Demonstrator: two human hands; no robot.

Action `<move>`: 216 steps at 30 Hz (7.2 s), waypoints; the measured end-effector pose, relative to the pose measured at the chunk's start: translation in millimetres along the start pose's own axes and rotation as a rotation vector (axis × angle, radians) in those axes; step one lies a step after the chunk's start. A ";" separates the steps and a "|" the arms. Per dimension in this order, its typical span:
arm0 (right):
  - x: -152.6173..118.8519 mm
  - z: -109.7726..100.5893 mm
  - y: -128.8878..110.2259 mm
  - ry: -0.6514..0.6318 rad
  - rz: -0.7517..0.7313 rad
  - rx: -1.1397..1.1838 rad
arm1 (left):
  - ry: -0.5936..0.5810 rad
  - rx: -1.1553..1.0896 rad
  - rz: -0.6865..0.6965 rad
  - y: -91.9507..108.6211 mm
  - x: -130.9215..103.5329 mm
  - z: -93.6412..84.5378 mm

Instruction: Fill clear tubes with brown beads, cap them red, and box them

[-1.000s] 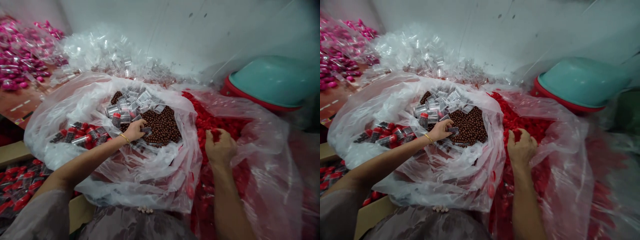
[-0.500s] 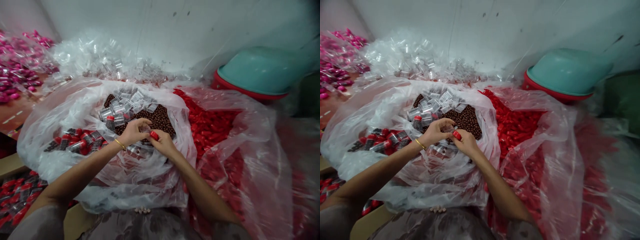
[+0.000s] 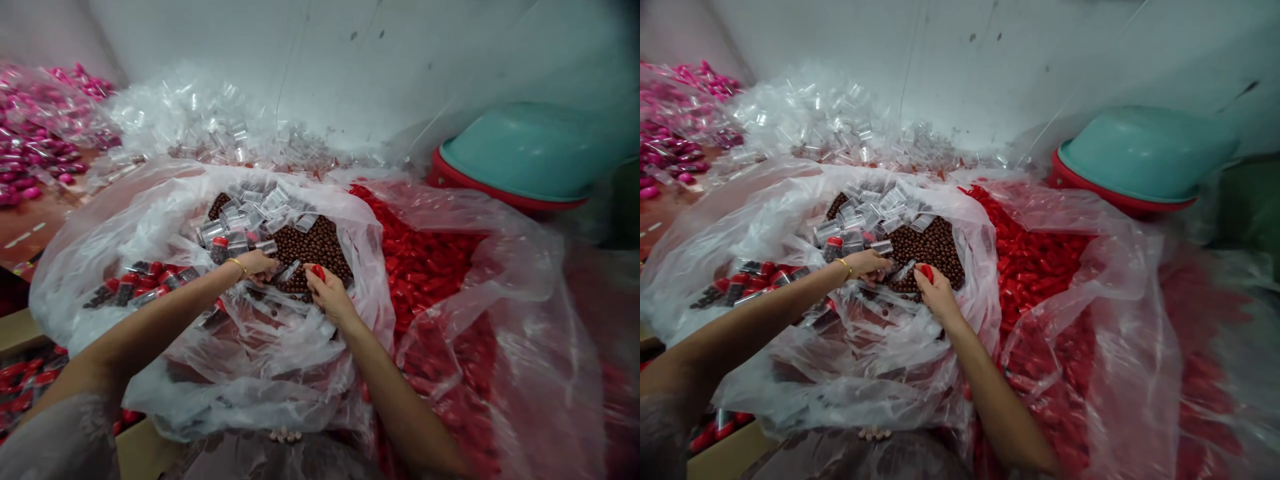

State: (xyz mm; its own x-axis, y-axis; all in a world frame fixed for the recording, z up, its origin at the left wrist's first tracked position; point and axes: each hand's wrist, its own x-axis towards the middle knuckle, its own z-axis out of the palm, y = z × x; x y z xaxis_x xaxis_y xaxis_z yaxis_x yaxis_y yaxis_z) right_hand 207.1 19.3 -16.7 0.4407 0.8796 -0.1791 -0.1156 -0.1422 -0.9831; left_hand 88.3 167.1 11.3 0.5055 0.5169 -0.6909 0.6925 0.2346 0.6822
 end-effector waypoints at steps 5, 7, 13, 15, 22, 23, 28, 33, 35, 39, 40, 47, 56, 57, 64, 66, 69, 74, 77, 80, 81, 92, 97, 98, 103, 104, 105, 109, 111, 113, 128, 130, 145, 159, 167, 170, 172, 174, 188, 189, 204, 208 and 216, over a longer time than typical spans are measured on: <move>-0.3 2.6 -1.6 -0.016 0.110 0.165 | 0.161 -0.075 0.106 12.2 32.6 12.2; -0.4 3.3 -1.5 -0.016 0.108 0.178 | 0.200 -0.156 0.179 14.7 41.5 22.7; -0.2 -2.1 2.4 -0.029 0.087 0.256 | 0.156 -0.380 0.431 8.0 40.0 30.1; 0.0 -4.6 3.0 -0.020 0.089 0.311 | 0.127 -0.437 0.608 2.1 35.5 26.3; 0.1 -2.9 -10.7 0.091 -0.093 0.131 | -0.066 -0.406 0.891 -15.9 10.0 19.0; -0.8 -1.8 -15.7 0.103 -0.138 0.095 | -0.086 -0.379 0.901 -18.2 3.6 20.2; -10.5 0.8 -40.3 0.029 -0.169 0.019 | -0.158 -0.280 0.917 -25.9 -33.6 35.6; -21.1 -5.1 -42.5 -0.067 -0.225 -0.199 | -0.132 -0.233 0.832 -30.4 -60.5 48.7; -25.4 -8.4 -38.8 -0.077 -0.341 -0.352 | -0.089 -0.189 0.820 -33.0 -65.4 51.1; -37.5 -12.5 -34.1 -0.116 -0.547 -0.620 | -0.025 -0.154 0.858 -35.9 -71.4 56.1; -41.5 -12.4 -34.0 -0.130 -0.571 -0.659 | -0.014 -0.156 0.870 -35.8 -72.9 57.9; -64.8 -6.5 -38.3 -0.067 -0.567 -0.832 | 0.023 -0.192 0.865 -41.9 -74.4 77.1; -57.7 -18.2 -55.5 0.064 -0.346 -0.454 | -0.069 0.170 0.920 -41.3 -83.6 69.5; -55.9 -13.8 -55.7 0.113 -0.304 -0.341 | -0.092 0.204 0.921 -40.2 -85.7 69.3; -48.3 13.6 -38.6 -0.236 -0.090 -0.089 | -0.164 0.344 0.944 -46.7 -85.7 82.4; -49.9 11.6 -35.0 -0.334 -0.112 -0.188 | -0.172 0.384 0.935 -46.7 -87.7 84.7; -54.5 5.3 -35.8 -0.384 -0.232 -0.399 | -0.107 0.484 0.862 -45.3 -93.0 87.7; -62.0 7.0 -36.4 -0.331 -0.341 -0.763 | 0.004 0.548 0.818 -53.7 -89.9 97.0; -63.0 14.7 -31.8 -0.372 -0.370 -0.621 | 0.005 0.598 0.816 -59.7 -88.0 95.1; -59.6 5.2 -34.2 -0.236 -0.427 -0.424 | 0.072 0.621 0.813 -66.7 -98.4 71.9; -57.6 -5.6 -36.9 -0.123 -0.453 -0.456 | 0.126 0.625 0.795 -71.9 -104.0 58.0; -35.6 -151.0 -31.8 0.435 -0.096 -1.680 | 0.933 1.088 0.481 -141.5 -140.8 -99.3; -27.9 -140.6 -28.3 0.659 -0.057 -1.294 | 0.836 1.165 0.653 -81.2 -121.1 -62.4; -28.1 -138.3 -29.5 0.737 -0.087 -1.163 | 0.770 1.192 0.639 -70.2 -112.3 -54.2; -36.9 -117.8 -34.6 0.759 -0.348 -0.394 | 0.664 1.254 0.509 -38.3 -61.9 -33.9; -39.4 -111.4 -34.2 0.717 -0.356 -0.294 | 0.652 1.254 0.497 -34.9 -53.4 -31.7; -41.5 -104.5 -33.0 0.673 -0.349 -0.233 | 0.637 1.248 0.499 -31.6 -46.2 -28.9; -42.8 -76.4 -19.0 0.477 -0.302 -0.191 | 0.612 1.186 0.554 -16.5 -27.5 -10.6; -38.3 -65.8 -7.3 0.414 -0.296 -0.234 | 0.619 1.165 0.555 -8.0 -20.5 -4.5; -32.2 -59.3 5.2 0.401 -0.314 -0.285 | 0.607 1.201 0.642 -1.1 -12.4 -6.5; -21.4 -64.1 31.3 0.370 -0.323 -0.326 | 0.271 1.162 0.591 1.5 -4.1 -18.4; -21.4 -64.1 31.1 0.367 -0.324 -0.325 | 0.177 0.835 0.295 3.6 -0.7 -19.2; -21.9 -65.2 28.7 0.346 -0.306 -0.291 | 0.292 0.044 0.127 21.0 46.2 12.0; -21.8 -62.6 23.4 0.379 -0.308 -0.321 | 0.129 -0.588 0.544 14.0 44.7 33.9; -27.0 -55.9 11.9 0.353 -0.213 -0.145 | -0.021 -0.625 0.716 0.0 22.1 17.6; -29.7 -51.3 -2.0 0.289 -0.149 -0.068 | -0.019 -0.580 0.741 -5.0 12.3 12.0; -28.9 -46.3 -14.3 0.198 -0.100 -0.002 | -0.054 -0.533 0.760 -8.1 5.2 10.8; -25.4 -38.9 -27.1 0.088 -0.077 0.054 | -0.093 -0.483 0.788 -9.7 -2.4 12.2; -19.4 -5.4 -41.6 -0.087 -0.257 -0.189 | -0.184 -0.395 0.790 -31.2 -60.8 52.7; -21.8 -6.7 -41.1 -0.084 -0.309 -0.271 | -0.176 -0.396 0.792 -33.3 -64.4 54.0; -49.6 -4.5 -36.1 0.255 -1.108 -1.067 | -0.172 -0.476 0.738 -37.7 -85.4 68.2; -55.0 -1.6 -33.3 0.281 -1.162 -1.060 | -0.189 -0.513 0.752 -41.8 -80.2 72.8; -57.2 -1.9 -24.4 0.207 -1.157 -1.016 | -0.180 -0.503 0.784 -47.5 -76.8 76.2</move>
State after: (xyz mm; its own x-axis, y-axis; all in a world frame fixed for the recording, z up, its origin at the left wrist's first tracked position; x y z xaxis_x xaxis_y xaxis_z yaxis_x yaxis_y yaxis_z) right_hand 186.4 -28.4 17.4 -0.0184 0.6599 0.7511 0.9554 0.2331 -0.1814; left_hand 55.9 53.5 13.7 0.8335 0.5525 0.0096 -0.1595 0.2239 0.9615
